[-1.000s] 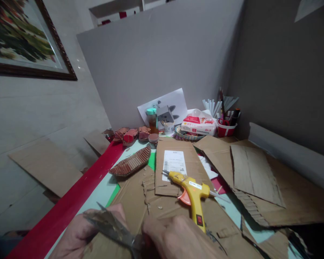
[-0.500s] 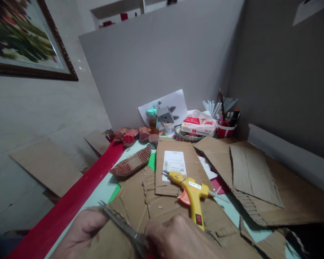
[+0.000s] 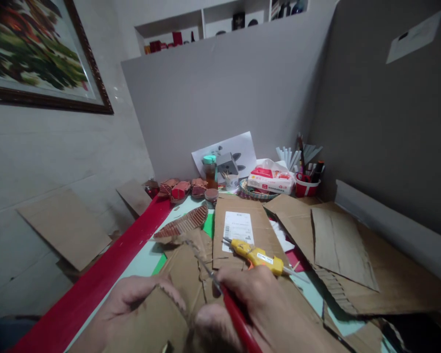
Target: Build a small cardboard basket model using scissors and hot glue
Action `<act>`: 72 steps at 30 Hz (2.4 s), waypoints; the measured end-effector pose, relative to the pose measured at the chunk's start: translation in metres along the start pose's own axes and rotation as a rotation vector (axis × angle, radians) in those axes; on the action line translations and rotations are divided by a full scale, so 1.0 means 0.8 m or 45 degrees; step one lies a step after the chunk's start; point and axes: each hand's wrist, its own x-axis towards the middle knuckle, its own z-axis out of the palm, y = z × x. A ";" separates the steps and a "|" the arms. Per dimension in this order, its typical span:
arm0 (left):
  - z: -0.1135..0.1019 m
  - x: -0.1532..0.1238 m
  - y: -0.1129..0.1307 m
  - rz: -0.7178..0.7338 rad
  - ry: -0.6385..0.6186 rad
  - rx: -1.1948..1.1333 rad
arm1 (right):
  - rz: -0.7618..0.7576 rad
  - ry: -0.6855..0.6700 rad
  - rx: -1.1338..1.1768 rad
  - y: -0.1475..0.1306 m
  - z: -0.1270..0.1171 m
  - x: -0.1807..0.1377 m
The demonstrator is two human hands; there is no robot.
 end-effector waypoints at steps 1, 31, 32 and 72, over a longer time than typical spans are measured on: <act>-0.004 0.003 0.002 0.007 0.030 0.042 | 0.004 0.047 -0.023 0.002 -0.002 0.000; -0.069 0.000 -0.026 -0.105 0.203 0.475 | -0.579 0.740 -0.745 0.021 0.010 0.011; -0.068 -0.001 -0.026 -0.106 0.204 0.458 | -0.590 0.763 -0.773 0.020 0.009 0.011; -0.010 -0.009 0.019 -0.173 -0.193 -0.056 | -0.698 0.838 -1.036 0.016 0.010 0.008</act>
